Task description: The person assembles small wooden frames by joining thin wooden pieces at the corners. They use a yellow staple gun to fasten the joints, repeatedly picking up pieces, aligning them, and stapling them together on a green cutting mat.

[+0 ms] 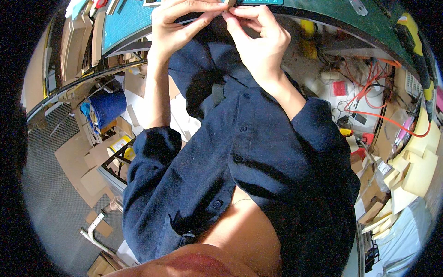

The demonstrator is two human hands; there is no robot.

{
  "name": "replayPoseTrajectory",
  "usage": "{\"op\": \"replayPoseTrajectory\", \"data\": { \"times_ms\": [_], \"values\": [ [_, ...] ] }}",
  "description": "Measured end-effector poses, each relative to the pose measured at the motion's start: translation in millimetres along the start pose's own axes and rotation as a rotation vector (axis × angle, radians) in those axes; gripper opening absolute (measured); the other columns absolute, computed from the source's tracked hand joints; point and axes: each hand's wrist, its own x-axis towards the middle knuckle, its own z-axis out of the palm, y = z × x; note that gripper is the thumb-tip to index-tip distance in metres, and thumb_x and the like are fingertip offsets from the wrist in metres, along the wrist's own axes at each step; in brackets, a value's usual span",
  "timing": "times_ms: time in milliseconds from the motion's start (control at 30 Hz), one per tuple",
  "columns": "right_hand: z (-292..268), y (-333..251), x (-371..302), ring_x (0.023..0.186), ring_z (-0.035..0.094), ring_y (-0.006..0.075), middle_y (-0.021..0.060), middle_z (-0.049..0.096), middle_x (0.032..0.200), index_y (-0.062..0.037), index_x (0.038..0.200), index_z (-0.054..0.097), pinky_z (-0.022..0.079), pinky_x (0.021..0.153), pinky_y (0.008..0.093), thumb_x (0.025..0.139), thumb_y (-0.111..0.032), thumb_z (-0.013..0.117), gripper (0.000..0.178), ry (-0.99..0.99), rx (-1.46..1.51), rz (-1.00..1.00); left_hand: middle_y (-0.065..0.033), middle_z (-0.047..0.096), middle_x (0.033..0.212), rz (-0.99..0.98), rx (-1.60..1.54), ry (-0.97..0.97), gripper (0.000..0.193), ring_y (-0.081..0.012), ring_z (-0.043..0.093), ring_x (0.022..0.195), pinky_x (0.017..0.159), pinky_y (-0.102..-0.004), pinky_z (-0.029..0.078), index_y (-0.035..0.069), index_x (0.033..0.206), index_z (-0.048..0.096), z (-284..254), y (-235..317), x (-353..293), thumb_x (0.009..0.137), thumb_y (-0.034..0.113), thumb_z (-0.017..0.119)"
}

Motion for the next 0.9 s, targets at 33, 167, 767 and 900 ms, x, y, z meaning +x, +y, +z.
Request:
{"op": "replayPoseTrajectory", "data": {
  "times_ms": [33, 167, 767, 900],
  "values": [
    [0.1, 1.4, -0.8, 0.102, 0.074, 0.0182, 0.0155, 0.075, 0.107, 0.0029, 0.109, 0.067, 0.059, 0.093, 0.0284, 0.089, 0.008, 0.075, 0.022, 0.002, -0.012, -0.008, -0.0049, 0.076, 0.090, 0.020, -0.028, 0.010, 0.021, -0.0210, 0.070, 0.080, 0.072, -0.0328, 0.048, 0.010, 0.097, 0.081, 0.3, -2.5, -0.8, 0.078, 0.002, 0.079],
    [3.4, -0.3, -1.7, 0.102, 0.074, 0.0186, 0.0159, 0.075, 0.107, 0.0031, 0.106, 0.067, 0.059, 0.094, 0.0287, 0.090, 0.008, 0.074, 0.019, 0.024, 0.021, 0.022, -0.0063, 0.076, 0.091, -0.065, -0.105, 0.005, 0.021, -0.0227, 0.071, 0.081, 0.073, -0.0334, 0.051, 0.009, 0.098, 0.081, 1.7, 0.2, -4.0, 0.079, 0.002, 0.077],
    [5.9, -0.2, -3.5, 0.098, 0.073, 0.0171, 0.0145, 0.075, 0.105, 0.0033, 0.104, 0.067, 0.060, 0.089, 0.0268, 0.089, 0.008, 0.075, 0.017, 0.053, -0.017, 0.024, -0.0090, 0.077, 0.092, -0.125, -0.208, 0.000, 0.020, -0.0217, 0.072, 0.084, 0.075, -0.0316, 0.054, 0.005, 0.101, 0.080, 1.8, 2.3, -5.1, 0.084, -0.001, 0.074],
    [7.6, -1.2, -3.3, 0.098, 0.073, 0.0169, 0.0144, 0.074, 0.105, 0.0036, 0.104, 0.067, 0.060, 0.089, 0.0268, 0.089, 0.008, 0.076, 0.018, 0.062, 0.004, 0.027, -0.0082, 0.077, 0.092, -0.114, -0.161, 0.004, 0.020, -0.0215, 0.071, 0.083, 0.075, -0.0318, 0.053, 0.006, 0.103, 0.079, 1.0, 2.9, -5.2, 0.084, 0.000, 0.074]
  ]
}}
